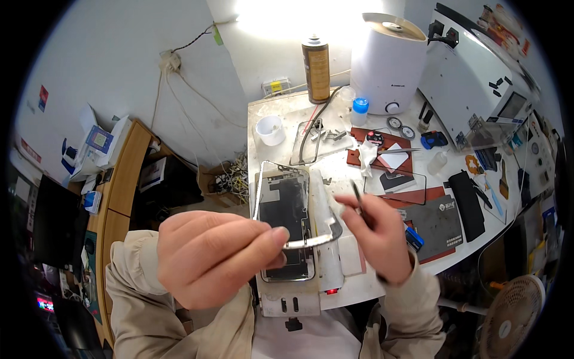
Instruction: The person is repairing a smartphone by applying adhesive to the internal frame and using a metal tool to press down components. They also use a small bottle to apply liquid to the device's edges and a black tool to manipulate parts inside the chassis.
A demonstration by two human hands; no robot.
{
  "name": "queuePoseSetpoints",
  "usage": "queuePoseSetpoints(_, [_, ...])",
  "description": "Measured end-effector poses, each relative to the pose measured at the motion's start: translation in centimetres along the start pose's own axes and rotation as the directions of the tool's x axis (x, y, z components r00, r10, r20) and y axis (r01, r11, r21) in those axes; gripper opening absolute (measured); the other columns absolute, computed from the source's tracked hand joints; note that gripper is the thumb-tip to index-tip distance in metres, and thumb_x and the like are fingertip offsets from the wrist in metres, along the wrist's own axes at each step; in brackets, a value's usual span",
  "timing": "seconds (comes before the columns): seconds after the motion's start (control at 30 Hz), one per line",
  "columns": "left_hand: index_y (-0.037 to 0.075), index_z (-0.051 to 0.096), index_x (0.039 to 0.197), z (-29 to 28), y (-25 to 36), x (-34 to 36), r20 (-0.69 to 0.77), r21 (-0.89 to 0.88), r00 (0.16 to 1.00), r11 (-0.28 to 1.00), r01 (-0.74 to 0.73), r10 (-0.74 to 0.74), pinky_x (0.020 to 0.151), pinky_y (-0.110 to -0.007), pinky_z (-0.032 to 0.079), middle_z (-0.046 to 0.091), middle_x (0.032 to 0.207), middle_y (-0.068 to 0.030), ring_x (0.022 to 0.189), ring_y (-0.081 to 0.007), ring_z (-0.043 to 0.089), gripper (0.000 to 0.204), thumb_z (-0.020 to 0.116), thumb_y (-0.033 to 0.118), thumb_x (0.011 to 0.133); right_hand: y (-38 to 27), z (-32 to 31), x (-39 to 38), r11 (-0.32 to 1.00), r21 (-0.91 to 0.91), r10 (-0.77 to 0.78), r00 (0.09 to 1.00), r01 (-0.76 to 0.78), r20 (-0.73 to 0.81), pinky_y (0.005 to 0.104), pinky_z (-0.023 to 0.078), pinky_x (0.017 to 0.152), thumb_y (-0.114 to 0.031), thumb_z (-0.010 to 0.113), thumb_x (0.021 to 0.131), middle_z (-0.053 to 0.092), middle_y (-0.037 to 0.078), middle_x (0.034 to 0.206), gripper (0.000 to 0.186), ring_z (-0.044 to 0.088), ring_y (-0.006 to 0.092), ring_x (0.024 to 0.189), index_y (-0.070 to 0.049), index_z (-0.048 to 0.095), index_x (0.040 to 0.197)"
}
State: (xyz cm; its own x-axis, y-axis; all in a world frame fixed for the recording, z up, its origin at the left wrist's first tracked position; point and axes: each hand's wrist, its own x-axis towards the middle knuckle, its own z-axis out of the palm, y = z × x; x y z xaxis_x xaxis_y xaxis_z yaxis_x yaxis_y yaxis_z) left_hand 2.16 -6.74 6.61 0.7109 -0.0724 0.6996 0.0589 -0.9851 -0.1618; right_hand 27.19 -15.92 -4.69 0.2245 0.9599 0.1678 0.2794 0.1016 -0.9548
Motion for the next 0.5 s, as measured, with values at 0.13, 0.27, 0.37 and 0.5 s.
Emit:
queuePoseSetpoints(0.13, [-0.001,0.081,0.102,0.4,-0.1,0.7,-0.027,0.066,0.999,0.997,-0.037,0.038,0.054,-0.024,0.056,0.076,0.091,-0.0108,0.069,-0.0189,0.074,0.027,0.085,0.004,0.076,0.6,1.3,6.9,0.981,0.157,-0.138,0.981,0.116,0.136,0.0226,0.038,0.06,-0.016,0.075,0.101,0.065,-0.006,0.088,0.031,0.045,0.0003,0.07,0.002,0.074,0.126])
queuePoseSetpoints(0.27, [0.003,0.08,0.101,0.4,0.0,0.1,-0.038,0.036,0.997,0.998,-0.06,0.061,0.055,-0.025,0.056,0.077,0.094,-0.011,0.07,-0.0178,0.074,0.022,0.083,0.004,0.079,-1.5,0.9,8.2,0.991,0.11,-0.103,0.951,0.074,0.291,0.0208,0.035,0.055,-0.017,0.08,0.097,0.066,-0.006,0.088,0.03,0.044,-0.0012,0.065,0.0,0.075,0.121])
queuePoseSetpoints(0.37, [0.005,0.078,0.104,0.4,-0.4,-1.3,-0.035,-0.024,0.991,0.992,-0.128,0.127,0.058,-0.025,0.057,0.077,0.097,-0.0086,0.073,-0.0171,0.074,0.022,0.084,0.007,0.083,-1.2,1.2,8.5,0.986,0.123,-0.138,0.951,0.108,0.277,0.0195,0.032,0.053,-0.017,0.081,0.095,0.064,-0.007,0.085,0.027,0.042,-0.0022,0.063,-0.001,0.076,0.117])
queuePoseSetpoints(0.5, [0.007,0.077,0.105,0.5,-1.7,-3.0,0.058,-0.04,0.968,0.969,-0.243,0.245,0.066,-0.026,0.06,0.075,0.102,-0.0069,0.083,-0.0173,0.073,0.021,0.083,0.008,0.086,-1.9,1.5,9.0,0.98,0.032,-0.197,0.951,0.194,0.238,0.0228,0.04,0.058,-0.018,0.082,0.093,0.066,-0.003,0.088,0.026,0.048,0.0026,0.066,-0.002,0.077,0.113])
